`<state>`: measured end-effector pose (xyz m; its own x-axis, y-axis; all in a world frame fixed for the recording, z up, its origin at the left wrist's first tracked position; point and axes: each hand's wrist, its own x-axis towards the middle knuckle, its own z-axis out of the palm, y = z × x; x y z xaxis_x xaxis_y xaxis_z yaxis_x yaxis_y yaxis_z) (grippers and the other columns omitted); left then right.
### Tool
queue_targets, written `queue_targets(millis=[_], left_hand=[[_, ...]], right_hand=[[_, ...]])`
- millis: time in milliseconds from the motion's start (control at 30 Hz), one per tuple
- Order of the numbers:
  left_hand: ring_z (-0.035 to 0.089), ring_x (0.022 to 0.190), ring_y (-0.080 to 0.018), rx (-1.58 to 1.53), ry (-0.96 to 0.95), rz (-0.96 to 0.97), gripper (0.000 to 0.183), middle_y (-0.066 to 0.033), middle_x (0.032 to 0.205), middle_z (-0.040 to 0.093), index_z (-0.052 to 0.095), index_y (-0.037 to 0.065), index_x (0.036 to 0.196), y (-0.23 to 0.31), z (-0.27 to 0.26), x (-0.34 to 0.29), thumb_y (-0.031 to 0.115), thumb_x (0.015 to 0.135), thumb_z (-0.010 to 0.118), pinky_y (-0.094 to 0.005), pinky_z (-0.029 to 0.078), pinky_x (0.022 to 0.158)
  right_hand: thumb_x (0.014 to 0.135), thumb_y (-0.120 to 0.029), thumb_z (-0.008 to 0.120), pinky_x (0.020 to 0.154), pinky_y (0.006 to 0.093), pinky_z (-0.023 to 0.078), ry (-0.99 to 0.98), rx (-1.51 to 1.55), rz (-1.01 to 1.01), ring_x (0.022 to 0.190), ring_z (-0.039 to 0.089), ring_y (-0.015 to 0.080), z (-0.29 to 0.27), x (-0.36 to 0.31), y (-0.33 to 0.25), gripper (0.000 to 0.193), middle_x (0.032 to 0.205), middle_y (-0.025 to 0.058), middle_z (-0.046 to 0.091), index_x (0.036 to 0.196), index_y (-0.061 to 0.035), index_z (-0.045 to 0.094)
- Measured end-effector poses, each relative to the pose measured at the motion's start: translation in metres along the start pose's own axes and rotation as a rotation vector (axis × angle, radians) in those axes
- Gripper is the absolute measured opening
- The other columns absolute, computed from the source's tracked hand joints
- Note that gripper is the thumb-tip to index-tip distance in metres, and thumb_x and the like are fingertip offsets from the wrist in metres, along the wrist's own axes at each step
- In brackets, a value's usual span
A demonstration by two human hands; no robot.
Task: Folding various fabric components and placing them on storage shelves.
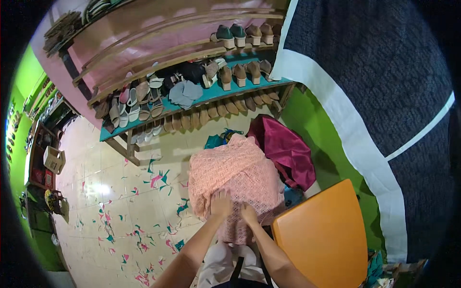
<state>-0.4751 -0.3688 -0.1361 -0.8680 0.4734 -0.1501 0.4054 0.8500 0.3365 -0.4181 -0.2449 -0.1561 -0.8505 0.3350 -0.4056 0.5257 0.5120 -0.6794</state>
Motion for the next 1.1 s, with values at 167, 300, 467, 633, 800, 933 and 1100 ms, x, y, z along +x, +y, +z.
queue_targets(millis=[167,300,467,633,800,933,1100], left_hand=[[0.024,0.125,-0.0363,0.142,0.089,-0.201,0.060,-0.0191,0.136,0.026,0.027,0.005,0.133,-0.006,0.012,0.041,0.028,0.082,0.048,-0.0537,0.022,0.099],[0.021,0.127,-0.0339,0.255,0.182,-0.188,0.063,-0.0183,0.139,0.021,0.024,0.007,0.135,-0.022,0.021,0.077,0.031,0.082,0.048,-0.0535,0.020,0.100],[0.050,0.102,-0.0291,0.321,0.013,-0.057,0.038,-0.0157,0.110,0.050,0.047,0.006,0.111,-0.049,0.022,0.105,0.024,0.078,0.051,-0.0469,0.037,0.088],[0.059,0.077,-0.0301,0.117,0.162,-0.030,0.021,-0.0154,0.100,0.054,0.053,0.006,0.093,-0.049,0.008,0.094,0.019,0.077,0.049,-0.0470,0.041,0.077],[0.060,0.071,-0.0280,0.129,0.322,0.062,0.019,-0.0146,0.095,0.053,0.053,0.005,0.091,-0.015,-0.040,0.042,0.017,0.075,0.050,-0.0407,0.047,0.067],[0.060,0.070,-0.0261,0.005,0.219,0.203,0.016,-0.0130,0.090,0.053,0.053,0.006,0.089,0.028,-0.070,0.012,0.014,0.075,0.050,-0.0377,0.049,0.058],[0.057,0.072,-0.0292,-0.237,0.305,0.226,0.019,-0.0132,0.086,0.054,0.054,0.005,0.093,0.035,-0.086,0.006,0.015,0.077,0.051,-0.0393,0.047,0.063]], right_hand=[[0.087,-0.029,0.039,0.079,0.0421,0.044,0.051,0.204,-0.050,0.091,0.056,0.0381,0.003,0.040,-0.016,0.035,0.094,0.0246,0.058,0.100,-0.0027,0.058],[0.089,-0.024,0.043,0.080,0.0308,0.043,0.036,0.392,-0.144,0.087,0.059,0.0232,0.022,0.066,-0.003,0.031,0.093,0.0141,0.062,0.102,0.0008,0.057],[0.090,-0.017,0.043,0.078,0.0278,0.044,-0.043,0.713,0.001,0.086,0.058,0.0175,0.046,0.078,0.008,0.027,0.096,0.0100,0.061,0.103,0.0025,0.056],[0.092,-0.026,0.041,0.076,0.0277,0.044,-0.105,0.979,0.067,0.093,0.055,0.0161,0.039,0.085,-0.006,0.035,0.105,0.0088,0.057,0.114,-0.0003,0.049],[0.087,-0.046,0.045,0.089,0.0333,0.038,-0.154,1.362,0.312,0.112,0.042,0.0212,-0.011,0.085,-0.063,0.062,0.127,0.0112,0.042,0.131,-0.0032,0.034],[0.084,-0.039,0.052,0.086,0.0344,0.041,-0.148,1.559,0.218,0.102,0.050,0.0233,-0.025,0.090,-0.067,0.050,0.110,0.0097,0.054,0.118,-0.0026,0.046],[0.077,-0.016,0.056,0.058,0.0316,0.049,-0.253,1.118,0.399,0.068,0.057,0.0181,-0.057,0.095,-0.065,0.020,0.076,0.0079,0.059,0.090,-0.0006,0.058]])
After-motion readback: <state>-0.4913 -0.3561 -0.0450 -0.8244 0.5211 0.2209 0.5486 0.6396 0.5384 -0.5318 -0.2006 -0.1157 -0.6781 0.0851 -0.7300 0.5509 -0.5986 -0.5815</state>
